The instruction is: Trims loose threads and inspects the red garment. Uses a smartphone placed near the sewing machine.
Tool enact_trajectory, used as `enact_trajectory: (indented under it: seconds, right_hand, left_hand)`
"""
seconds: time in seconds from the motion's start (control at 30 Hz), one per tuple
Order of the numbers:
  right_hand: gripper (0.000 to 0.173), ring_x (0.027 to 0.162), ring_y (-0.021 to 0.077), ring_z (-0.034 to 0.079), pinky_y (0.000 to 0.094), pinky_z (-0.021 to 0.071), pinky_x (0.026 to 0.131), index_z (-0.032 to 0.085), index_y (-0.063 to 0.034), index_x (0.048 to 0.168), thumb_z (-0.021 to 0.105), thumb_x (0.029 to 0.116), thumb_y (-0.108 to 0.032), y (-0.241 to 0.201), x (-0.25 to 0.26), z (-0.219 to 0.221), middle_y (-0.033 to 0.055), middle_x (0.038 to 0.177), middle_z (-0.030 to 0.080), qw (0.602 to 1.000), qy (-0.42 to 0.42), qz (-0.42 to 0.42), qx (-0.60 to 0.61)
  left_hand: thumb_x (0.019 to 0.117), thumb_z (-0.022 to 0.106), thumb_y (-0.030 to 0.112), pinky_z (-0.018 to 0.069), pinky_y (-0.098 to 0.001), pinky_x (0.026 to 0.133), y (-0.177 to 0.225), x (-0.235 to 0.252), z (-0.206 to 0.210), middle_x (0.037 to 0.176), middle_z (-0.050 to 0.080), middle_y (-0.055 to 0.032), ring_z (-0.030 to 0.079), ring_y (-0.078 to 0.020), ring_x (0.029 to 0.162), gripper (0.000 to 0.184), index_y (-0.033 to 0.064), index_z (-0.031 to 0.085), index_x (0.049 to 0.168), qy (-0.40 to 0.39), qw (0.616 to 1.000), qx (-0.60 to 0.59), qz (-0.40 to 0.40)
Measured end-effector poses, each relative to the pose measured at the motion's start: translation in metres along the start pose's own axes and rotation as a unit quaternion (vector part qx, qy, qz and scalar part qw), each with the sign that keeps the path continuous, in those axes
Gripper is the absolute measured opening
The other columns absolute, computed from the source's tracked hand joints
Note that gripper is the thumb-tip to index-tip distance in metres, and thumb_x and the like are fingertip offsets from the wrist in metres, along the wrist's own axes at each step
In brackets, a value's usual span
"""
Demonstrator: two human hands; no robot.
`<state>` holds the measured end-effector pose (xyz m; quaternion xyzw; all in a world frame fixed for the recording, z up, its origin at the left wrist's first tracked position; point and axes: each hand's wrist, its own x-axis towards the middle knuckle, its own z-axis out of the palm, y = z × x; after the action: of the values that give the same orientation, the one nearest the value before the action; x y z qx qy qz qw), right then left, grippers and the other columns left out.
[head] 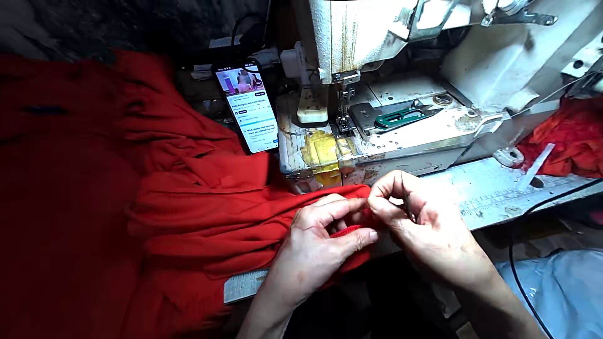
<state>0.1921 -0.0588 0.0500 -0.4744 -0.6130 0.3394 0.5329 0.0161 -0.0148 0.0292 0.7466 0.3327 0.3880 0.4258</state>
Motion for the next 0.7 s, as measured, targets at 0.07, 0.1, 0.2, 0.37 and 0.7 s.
enact_trajectory:
  seconds: [0.07, 0.1, 0.2, 0.37, 0.7]
  right_hand:
    - [0.007, 0.053, 0.0032, 0.054, 0.0174, 0.0439, 0.045, 0.062, -0.0095, 0.089, 0.061, 0.0931, -0.005, -0.002, 0.001, 0.004, -0.0023, 0.067, 0.059, 0.997, -0.013, -0.053, -0.058]
    - [0.007, 0.056, 0.0045, 0.054, 0.0196, 0.0439, 0.046, 0.063, -0.0070, 0.086, 0.061, 0.0845, -0.001, -0.002, 0.002, 0.007, -0.0008, 0.068, 0.057, 0.990, -0.015, -0.094, -0.103]
    - [0.011, 0.063, 0.0083, 0.055, 0.0255, 0.0442, 0.050, 0.068, -0.0089, 0.082, 0.064, 0.0723, -0.006, -0.001, -0.001, 0.010, -0.0006, 0.072, 0.054, 0.959, -0.018, -0.161, -0.232]
    - [0.050, 0.067, 0.0015, 0.059, 0.0167, 0.0522, 0.053, 0.067, -0.0114, 0.123, 0.074, 0.0752, 0.003, 0.007, -0.004, -0.015, -0.0032, 0.103, 0.066, 0.995, -0.058, -0.055, -0.062]
    - [0.013, 0.051, 0.0062, 0.053, 0.0186, 0.0422, 0.043, 0.069, -0.0077, 0.092, 0.076, 0.0832, -0.002, 0.040, -0.008, -0.015, 0.0006, 0.068, 0.061, 0.996, -0.069, 0.054, 0.008]
  left_hand:
    - [0.0806, 0.076, 0.012, 0.0558, -0.0169, 0.067, 0.005, 0.005, -0.002, 0.087, 0.071, 0.0076, 0.066, -0.0021, 0.080, 0.007, 0.0159, 0.080, 0.086, -0.021, 1.000, 0.006, -0.008]
    - [0.0794, 0.074, 0.006, 0.0537, -0.0169, 0.064, 0.006, 0.005, -0.001, 0.080, 0.070, 0.0065, 0.065, -0.0019, 0.075, 0.010, 0.0144, 0.077, 0.076, -0.017, 1.000, -0.010, -0.013]
    - [0.0767, 0.068, -0.004, 0.0471, -0.0145, 0.053, 0.002, 0.004, 0.004, 0.067, 0.064, 0.0058, 0.058, 0.0003, 0.061, 0.021, 0.0127, 0.070, 0.064, 0.013, 0.998, -0.061, -0.004]
    - [0.0884, 0.073, 0.007, 0.0589, -0.0202, 0.078, -0.002, 0.001, -0.001, 0.089, 0.075, 0.0021, 0.071, -0.0072, 0.087, 0.010, 0.0110, 0.082, 0.090, 0.011, 0.998, -0.016, 0.065]
    - [0.0944, 0.070, 0.008, 0.0578, -0.0182, 0.080, -0.017, -0.001, 0.010, 0.092, 0.073, 0.0044, 0.069, -0.0039, 0.087, 0.009, 0.0084, 0.079, 0.095, 0.164, 0.975, 0.038, 0.142]
